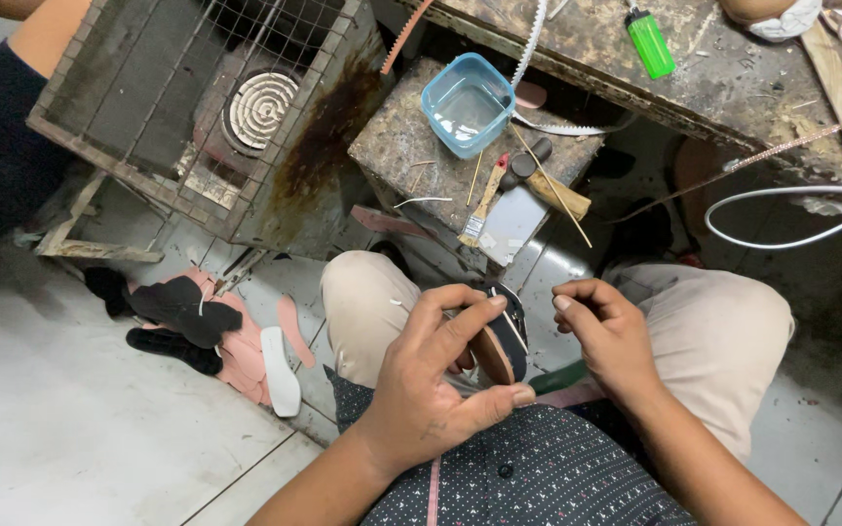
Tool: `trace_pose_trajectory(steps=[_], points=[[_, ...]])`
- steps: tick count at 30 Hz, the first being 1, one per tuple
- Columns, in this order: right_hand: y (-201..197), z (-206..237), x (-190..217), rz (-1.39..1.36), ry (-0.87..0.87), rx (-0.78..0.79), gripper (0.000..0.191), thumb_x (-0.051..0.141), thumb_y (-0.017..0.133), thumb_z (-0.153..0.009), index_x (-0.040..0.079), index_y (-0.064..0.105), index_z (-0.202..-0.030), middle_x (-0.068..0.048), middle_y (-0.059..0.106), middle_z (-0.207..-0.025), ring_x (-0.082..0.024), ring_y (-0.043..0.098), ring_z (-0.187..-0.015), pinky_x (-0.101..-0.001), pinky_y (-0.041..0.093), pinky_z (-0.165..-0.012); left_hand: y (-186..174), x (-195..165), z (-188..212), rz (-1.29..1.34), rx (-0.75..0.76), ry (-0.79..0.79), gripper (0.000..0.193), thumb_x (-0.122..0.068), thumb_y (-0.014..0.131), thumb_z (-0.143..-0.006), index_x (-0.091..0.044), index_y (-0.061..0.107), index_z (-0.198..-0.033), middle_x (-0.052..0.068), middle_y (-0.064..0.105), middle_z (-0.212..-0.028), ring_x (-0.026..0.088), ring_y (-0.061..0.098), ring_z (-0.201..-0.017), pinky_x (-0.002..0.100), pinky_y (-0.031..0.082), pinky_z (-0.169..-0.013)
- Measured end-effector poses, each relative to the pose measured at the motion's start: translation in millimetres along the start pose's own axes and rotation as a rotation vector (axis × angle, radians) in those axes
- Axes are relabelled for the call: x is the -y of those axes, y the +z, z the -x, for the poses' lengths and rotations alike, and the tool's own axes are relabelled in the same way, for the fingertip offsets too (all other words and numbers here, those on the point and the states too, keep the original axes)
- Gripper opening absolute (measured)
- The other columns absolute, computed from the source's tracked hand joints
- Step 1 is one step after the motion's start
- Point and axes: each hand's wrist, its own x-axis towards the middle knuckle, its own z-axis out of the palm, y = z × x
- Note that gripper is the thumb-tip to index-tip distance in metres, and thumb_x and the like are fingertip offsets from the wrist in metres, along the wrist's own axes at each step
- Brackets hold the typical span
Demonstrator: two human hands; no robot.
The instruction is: The person sits at a workshop bench holding a black fabric shoe upper over a sole and uses a long wooden stick tool to press and tuck the upper material along the sole edge, working around the shoe by hand and smoothing the fabric into place.
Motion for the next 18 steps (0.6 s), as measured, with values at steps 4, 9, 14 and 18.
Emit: trace_pose_trajectory(steps=[4, 9, 14, 18], points=[[-8.1, 33.6, 49.2, -0.117, -0.082, 0.229, 0.019, 0.007, 0.066, -0.092, -0.002, 0.068, -0.109, -0.007, 0.065, -0.101, -0.014, 0.063, -0.089, -0.027, 0.055, -0.077, 1.9, -0.4, -1.7, 0.01, 0.02, -0.027, 0.072, -0.03, 0.09, -0.083, -0.004, 0.059, -0.143, 0.015, 0.055, -0.136, 0.019, 0.069, -0.108, 0.03, 0.061, -0.09], [3.3, 59.0, 91.4, 0.217, -0.519, 0.349, 0.02, 0.006, 0.072, -0.088, -0.001, 0.069, -0.106, -0.01, 0.067, -0.102, -0.017, 0.066, -0.093, -0.0286, 0.051, -0.082, 6.4, -2.0, -0.1, 0.144, 0.068, -0.126, 0.072, -0.029, 0.087, -0.084, -0.005, 0.056, -0.145, 0.015, 0.053, -0.137, 0.017, 0.071, -0.102, 0.029, 0.064, -0.083], [15.3, 63.5, 103.5, 0.313, -0.497, 0.274, 0.02, 0.008, 0.075, -0.084, 0.0, 0.069, -0.102, -0.009, 0.069, -0.096, -0.017, 0.069, -0.086, -0.028, 0.054, -0.075, 5.0, -2.1, 2.1, -0.007, 0.033, 0.016, 0.074, -0.026, 0.089, -0.082, -0.005, 0.057, -0.145, 0.016, 0.054, -0.138, 0.025, 0.069, -0.11, 0.033, 0.062, -0.089], [19.7, 65.0, 102.2, 0.382, -0.506, 0.22, 0.02, 0.009, 0.077, -0.081, 0.0, 0.068, -0.097, -0.008, 0.07, -0.093, -0.017, 0.071, -0.081, -0.0268, 0.055, -0.07, 5.5, -1.0, 1.8, -0.145, 0.049, 0.034, 0.071, -0.021, 0.089, -0.077, -0.007, 0.06, -0.14, 0.017, 0.055, -0.134, 0.022, 0.07, -0.095, 0.034, 0.06, -0.083]])
